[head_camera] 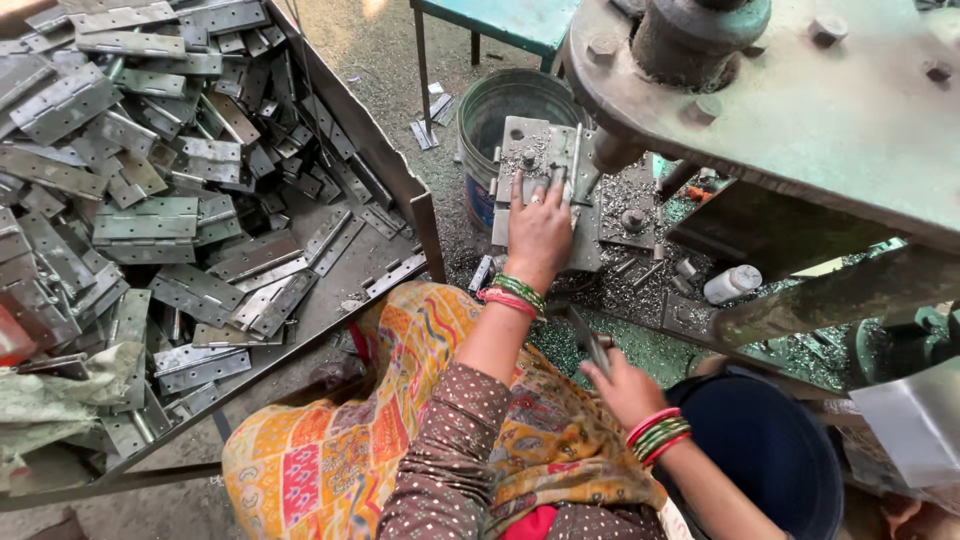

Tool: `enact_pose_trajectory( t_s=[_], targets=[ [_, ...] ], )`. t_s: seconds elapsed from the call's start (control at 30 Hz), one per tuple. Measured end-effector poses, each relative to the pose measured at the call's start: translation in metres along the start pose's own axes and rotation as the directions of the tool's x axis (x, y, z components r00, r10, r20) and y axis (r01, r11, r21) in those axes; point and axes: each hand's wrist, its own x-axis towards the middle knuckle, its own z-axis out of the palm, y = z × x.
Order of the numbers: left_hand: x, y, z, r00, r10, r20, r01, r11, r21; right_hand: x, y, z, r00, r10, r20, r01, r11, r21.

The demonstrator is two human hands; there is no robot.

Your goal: The person sits at a manual punching machine, repeatedly picking up metal hinge pieces from a bin, placing them into the machine's die, and operating the lever to punch holes. The processed pieces are then discarded into a pile.

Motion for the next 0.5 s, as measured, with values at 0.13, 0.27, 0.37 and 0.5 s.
enact_pose_trajectory(
  t_s=[0.13,0.27,0.37,0.5],
  targets=[
    [-0.038,0.021,-0.023,0.999,0.028,0.025,-0.029,1.0,0.007,-0.015,-0.034,-0.05,0.903,-0.213,-0.373,0.271,0.956,0.11],
    [-0.094,0.046,-0.048,0.994,0.039,-0.105,-0.032,0.997,0.066,-0.019,-0.052,-0.065,0.836,-0.253,-0.487,0.383,0.904,0.188],
    [-0.112,0.037,-0.059,0.974,0.088,-0.209,-0.084,0.996,0.028,-0.024,-0.046,-0.059,0.802,-0.25,-0.543,0.418,0.883,0.212],
    [-0.095,0.021,-0.076,0.932,0.229,-0.281,-0.266,0.959,-0.102,-0.021,-0.039,-0.057,0.755,-0.254,-0.604,0.454,0.868,0.203]
  ],
)
